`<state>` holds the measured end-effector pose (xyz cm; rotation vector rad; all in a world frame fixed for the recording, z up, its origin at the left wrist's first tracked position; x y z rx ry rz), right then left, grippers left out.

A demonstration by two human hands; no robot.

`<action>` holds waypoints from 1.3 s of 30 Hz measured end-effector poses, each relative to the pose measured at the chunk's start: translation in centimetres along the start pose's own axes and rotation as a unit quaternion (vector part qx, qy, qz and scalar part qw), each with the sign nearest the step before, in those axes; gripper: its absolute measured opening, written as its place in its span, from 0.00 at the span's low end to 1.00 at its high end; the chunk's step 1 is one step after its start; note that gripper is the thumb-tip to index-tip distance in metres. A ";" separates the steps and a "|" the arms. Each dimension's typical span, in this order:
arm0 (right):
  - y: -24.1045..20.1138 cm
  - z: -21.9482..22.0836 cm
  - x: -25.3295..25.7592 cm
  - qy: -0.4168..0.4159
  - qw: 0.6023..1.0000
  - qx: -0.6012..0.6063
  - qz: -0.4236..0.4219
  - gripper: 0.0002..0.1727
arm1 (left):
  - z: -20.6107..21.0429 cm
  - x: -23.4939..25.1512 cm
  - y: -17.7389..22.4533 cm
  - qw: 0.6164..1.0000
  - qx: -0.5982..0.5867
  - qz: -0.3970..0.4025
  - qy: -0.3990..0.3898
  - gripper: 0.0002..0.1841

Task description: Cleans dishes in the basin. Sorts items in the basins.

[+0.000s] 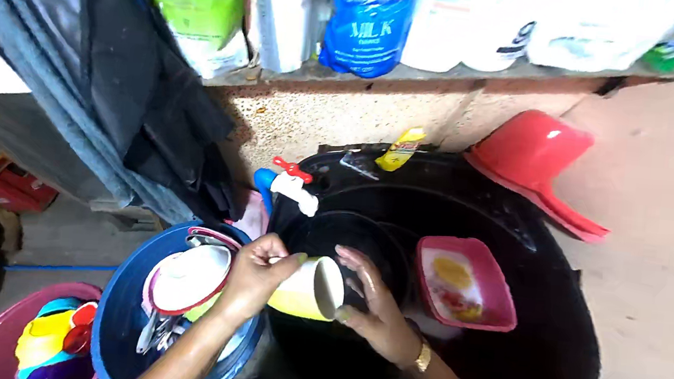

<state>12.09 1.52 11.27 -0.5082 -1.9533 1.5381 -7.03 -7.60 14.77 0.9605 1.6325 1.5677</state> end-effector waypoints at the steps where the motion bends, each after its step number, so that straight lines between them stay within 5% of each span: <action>1: 1.0 -0.2 -0.1 -0.003 0.999 -0.031 0.011 0.51 | 1.7 1.3 -0.7 0.999 0.038 -0.020 -0.021 0.13; 7: 10.8 -1.6 0.6 0.089 0.950 0.023 0.298 0.46 | 8.5 7.6 -8.1 0.973 0.195 -0.083 -0.093 0.13; 11: 13.9 -2.0 0.3 0.193 0.880 0.090 0.425 0.39 | 8.9 7.6 -12.8 0.968 0.213 -0.134 -0.013 0.29; 15: 15.8 -0.7 0.1 0.281 0.815 0.238 0.448 0.33 | 10.3 4.9 -18.1 0.939 -0.037 -0.317 0.130 0.42; 19: 15.6 -1.3 1.1 0.179 0.877 0.167 0.414 0.32 | 12.1 4.6 -20.1 0.868 -0.282 -0.379 0.149 0.31; 22: 16.2 -5.6 1.3 0.190 0.900 -0.002 0.392 0.26 | 11.0 4.6 -20.7 0.872 -0.257 -0.358 0.213 0.30; 25: 17.9 -7.0 0.6 0.323 0.854 -0.061 0.403 0.25 | 11.1 3.7 -20.5 0.883 -0.183 -0.320 0.291 0.40; 27: 18.5 -4.1 0.3 0.369 0.821 0.032 0.434 0.24 | 11.4 3.5 -20.8 0.884 -0.177 -0.305 0.306 0.44; 30: 16.1 1.8 1.2 0.382 0.786 0.247 0.418 0.29 | 11.5 4.0 -21.1 0.894 -0.227 -0.277 0.268 0.32; 32: 13.6 3.9 1.8 0.300 0.855 0.224 0.360 0.29 | 11.6 4.5 -19.5 0.910 -0.266 -0.242 0.208 0.24; 34: 12.5 4.3 2.5 0.131 0.948 0.039 0.288 0.30 | 11.2 4.9 -17.6 0.924 -0.290 -0.186 0.167 0.23; 35: 12.4 3.8 3.0 0.019 0.963 -0.098 0.249 0.32 | 11.3 5.0 -17.6 0.912 -0.330 -0.177 0.170 0.22; 37: 13.0 2.4 4.0 -0.153 0.917 -0.342 0.138 0.36 | 12.3 5.3 -17.6 0.872 -0.411 -0.212 0.164 0.23; 39: 13.4 1.0 4.5 -0.194 0.878 -0.429 0.084 0.39 | 13.5 5.6 -17.0 0.834 -0.462 -0.266 0.145 0.24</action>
Point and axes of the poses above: each hand's wrist, its own x-axis towards the middle knuckle, its own z-axis out of the palm, y = z × x, the point moved 6 cm from there along x, towards the middle knuckle, and after that the axes turned 2 degrees about y, right-handed, at the moved point
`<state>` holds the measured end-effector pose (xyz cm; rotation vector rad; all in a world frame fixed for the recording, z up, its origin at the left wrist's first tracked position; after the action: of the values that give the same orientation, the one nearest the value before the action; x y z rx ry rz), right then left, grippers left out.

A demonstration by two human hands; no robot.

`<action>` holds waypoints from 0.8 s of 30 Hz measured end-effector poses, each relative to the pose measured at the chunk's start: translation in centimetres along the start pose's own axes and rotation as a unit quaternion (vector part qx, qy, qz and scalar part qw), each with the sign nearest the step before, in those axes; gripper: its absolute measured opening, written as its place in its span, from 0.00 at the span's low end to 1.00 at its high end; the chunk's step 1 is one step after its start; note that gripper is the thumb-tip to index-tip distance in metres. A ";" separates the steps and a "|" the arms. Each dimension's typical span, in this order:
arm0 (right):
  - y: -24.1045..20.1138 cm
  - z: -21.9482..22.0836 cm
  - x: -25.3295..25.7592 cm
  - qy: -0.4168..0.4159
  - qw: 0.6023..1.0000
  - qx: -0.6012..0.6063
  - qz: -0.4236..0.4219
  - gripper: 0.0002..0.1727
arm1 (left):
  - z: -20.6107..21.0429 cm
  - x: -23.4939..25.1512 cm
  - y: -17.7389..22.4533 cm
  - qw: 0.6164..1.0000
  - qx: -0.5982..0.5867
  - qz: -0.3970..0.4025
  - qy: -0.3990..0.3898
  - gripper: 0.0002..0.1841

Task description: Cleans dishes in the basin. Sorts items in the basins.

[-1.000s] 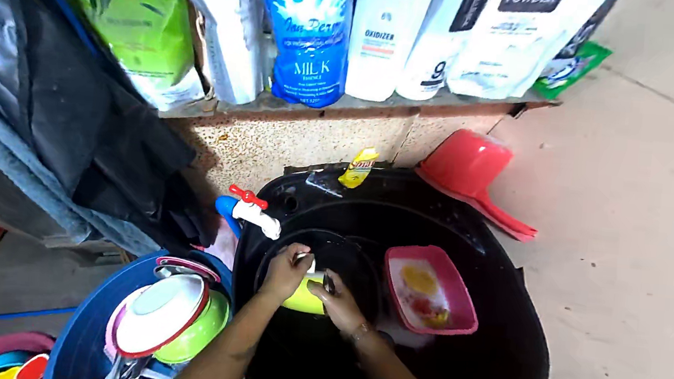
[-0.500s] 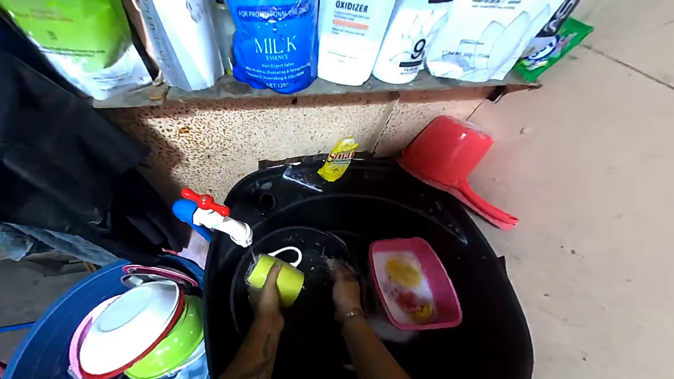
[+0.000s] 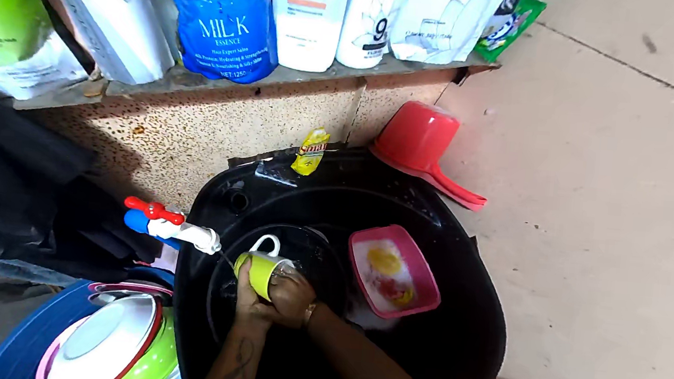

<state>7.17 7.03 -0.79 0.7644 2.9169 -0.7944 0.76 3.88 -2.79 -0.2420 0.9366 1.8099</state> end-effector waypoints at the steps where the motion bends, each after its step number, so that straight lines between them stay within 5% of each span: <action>1: 0.1 -0.2 -0.2 0.021 0.999 0.017 0.018 0.37 | 0.4 -0.1 0.0 1.000 0.001 -0.009 -0.004 0.23; 5: -1.2 -0.1 -0.5 0.095 0.912 0.336 0.216 0.37 | 1.3 -0.8 1.0 0.993 0.102 0.054 -0.032 0.22; 9: -1.3 -2.4 0.5 -0.045 0.987 0.135 0.069 0.38 | 1.1 -0.4 0.1 0.999 -0.004 0.004 -0.047 0.24; 11: -0.6 -2.0 0.5 -0.032 0.996 0.070 0.047 0.41 | 1.3 -0.4 0.0 0.999 -0.011 -0.010 -0.039 0.24; 13: -0.3 -0.9 0.0 0.049 0.978 0.180 0.099 0.37 | 1.7 -0.8 0.3 0.997 0.068 0.001 -0.022 0.23; 14: -0.3 -0.2 -0.4 0.091 0.937 0.308 0.140 0.35 | 1.9 -1.1 0.5 0.994 0.110 0.000 -0.003 0.22; 16: -0.7 0.8 -0.8 0.188 0.747 0.596 0.228 0.30 | 1.6 -1.3 0.6 0.989 0.149 -0.008 0.012 0.20; 18: -0.6 1.1 -0.5 0.239 0.553 0.743 0.290 0.33 | 0.7 -0.9 0.3 0.988 0.157 -0.006 -0.006 0.20; 19: -0.4 0.9 -0.4 0.252 0.503 0.770 0.302 0.35 | 0.4 -0.7 0.2 0.988 0.155 -0.003 -0.013 0.21; 20: 0.0 0.8 -0.5 0.252 0.502 0.763 0.320 0.37 | 0.1 -0.5 0.0 0.989 0.149 -0.001 -0.014 0.21; 24: 3.7 0.0 -2.9 0.237 0.697 0.540 0.408 0.32 | -1.8 0.2 -0.3 0.987 0.133 0.029 0.085 0.26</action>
<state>11.44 8.47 -2.10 2.3172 1.5600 -2.3186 0.48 2.81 -4.26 -0.2049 1.3059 1.7126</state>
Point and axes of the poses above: each hand's wrist, its own x-axis towards the middle knuckle, its own z-axis out of the palm, y = z × x, the point moved 6 cm from there along x, towards the middle knuckle, and after that the axes turned 2 degrees about y, right-handed, at the moved point
